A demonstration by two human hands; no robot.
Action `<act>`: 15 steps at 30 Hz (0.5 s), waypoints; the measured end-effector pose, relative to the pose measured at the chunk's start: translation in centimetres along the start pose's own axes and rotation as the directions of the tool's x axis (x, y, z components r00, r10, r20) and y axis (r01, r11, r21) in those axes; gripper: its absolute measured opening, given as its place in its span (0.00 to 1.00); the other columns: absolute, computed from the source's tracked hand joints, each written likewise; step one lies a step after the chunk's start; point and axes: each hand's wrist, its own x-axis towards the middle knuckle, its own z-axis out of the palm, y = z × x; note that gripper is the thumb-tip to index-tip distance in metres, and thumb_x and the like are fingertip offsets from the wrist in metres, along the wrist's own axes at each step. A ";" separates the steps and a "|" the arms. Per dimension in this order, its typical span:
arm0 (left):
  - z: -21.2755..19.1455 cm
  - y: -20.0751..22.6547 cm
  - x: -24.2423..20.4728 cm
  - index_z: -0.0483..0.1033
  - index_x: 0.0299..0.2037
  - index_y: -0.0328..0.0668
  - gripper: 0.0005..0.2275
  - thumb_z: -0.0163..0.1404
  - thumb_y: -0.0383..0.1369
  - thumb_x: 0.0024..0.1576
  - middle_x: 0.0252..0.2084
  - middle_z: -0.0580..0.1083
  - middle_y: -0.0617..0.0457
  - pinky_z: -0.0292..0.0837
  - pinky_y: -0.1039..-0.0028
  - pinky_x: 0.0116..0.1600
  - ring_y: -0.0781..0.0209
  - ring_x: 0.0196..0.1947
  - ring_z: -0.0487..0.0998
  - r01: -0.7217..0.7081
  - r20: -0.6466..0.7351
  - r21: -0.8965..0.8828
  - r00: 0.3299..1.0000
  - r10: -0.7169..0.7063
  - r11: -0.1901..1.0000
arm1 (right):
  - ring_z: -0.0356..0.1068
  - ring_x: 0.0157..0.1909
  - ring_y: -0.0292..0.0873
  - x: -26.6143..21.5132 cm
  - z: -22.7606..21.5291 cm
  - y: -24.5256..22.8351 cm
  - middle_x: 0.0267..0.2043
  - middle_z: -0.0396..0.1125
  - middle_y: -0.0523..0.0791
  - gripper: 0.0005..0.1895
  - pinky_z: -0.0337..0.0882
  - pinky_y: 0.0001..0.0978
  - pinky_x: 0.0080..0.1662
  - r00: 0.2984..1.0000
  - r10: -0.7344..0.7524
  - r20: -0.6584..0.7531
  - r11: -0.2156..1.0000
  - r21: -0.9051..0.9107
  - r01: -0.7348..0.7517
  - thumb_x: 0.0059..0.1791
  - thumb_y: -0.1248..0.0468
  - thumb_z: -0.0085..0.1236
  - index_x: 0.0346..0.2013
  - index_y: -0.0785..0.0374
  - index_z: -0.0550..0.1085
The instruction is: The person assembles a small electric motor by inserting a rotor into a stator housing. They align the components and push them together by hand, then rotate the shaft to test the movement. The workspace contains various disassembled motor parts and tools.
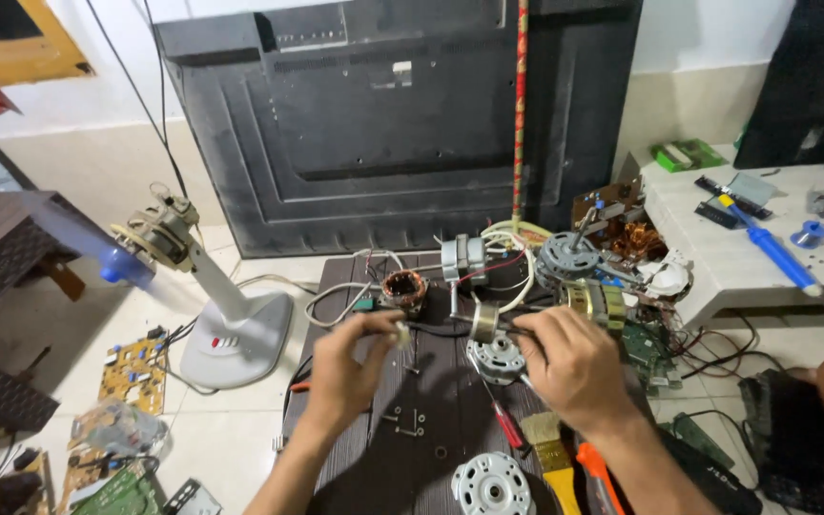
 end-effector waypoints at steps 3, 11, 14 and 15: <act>1.7 0.1 -0.9 0.73 0.36 0.38 0.02 0.50 0.25 0.60 0.44 0.84 0.43 0.83 0.70 0.50 0.53 0.51 0.86 0.128 0.072 -0.161 0.990 -0.118 0.979 | 0.75 0.42 0.50 0.6 -0.8 -2.0 0.40 0.73 0.51 0.12 0.80 0.42 0.46 0.987 0.164 0.000 0.952 0.262 -0.158 0.51 0.68 0.58 0.47 0.69 0.72; 4.7 -1.0 -2.8 0.72 0.37 0.35 0.02 0.49 0.25 0.62 0.42 0.82 0.38 0.82 0.63 0.57 0.44 0.56 0.82 0.189 0.101 -0.635 0.982 -0.162 0.749 | 0.83 0.42 0.50 5.1 -4.2 -7.4 0.44 0.81 0.55 0.12 0.80 0.47 0.54 0.832 0.413 0.371 0.204 0.853 -0.481 0.51 0.63 0.56 0.48 0.63 0.74; 5.1 -1.8 -3.1 0.73 0.38 0.36 0.03 0.51 0.28 0.62 0.38 0.81 0.45 0.79 0.70 0.51 0.55 0.46 0.82 0.207 0.106 -0.646 0.978 -0.182 0.735 | 0.84 0.39 0.54 5.0 -3.1 -8.5 0.47 0.79 0.57 0.09 0.82 0.50 0.54 0.846 0.429 0.317 0.177 0.889 -0.423 0.51 0.66 0.56 0.46 0.62 0.73; 5.1 -2.1 -3.3 0.74 0.38 0.37 0.04 0.53 0.30 0.62 0.33 0.79 0.52 0.75 0.77 0.45 0.65 0.36 0.81 0.202 0.095 -0.620 0.978 -0.183 0.758 | 0.84 0.42 0.56 4.8 -2.6 -8.9 0.48 0.78 0.57 0.10 0.81 0.52 0.57 0.873 0.431 0.230 0.203 0.917 -0.342 0.52 0.68 0.54 0.49 0.60 0.72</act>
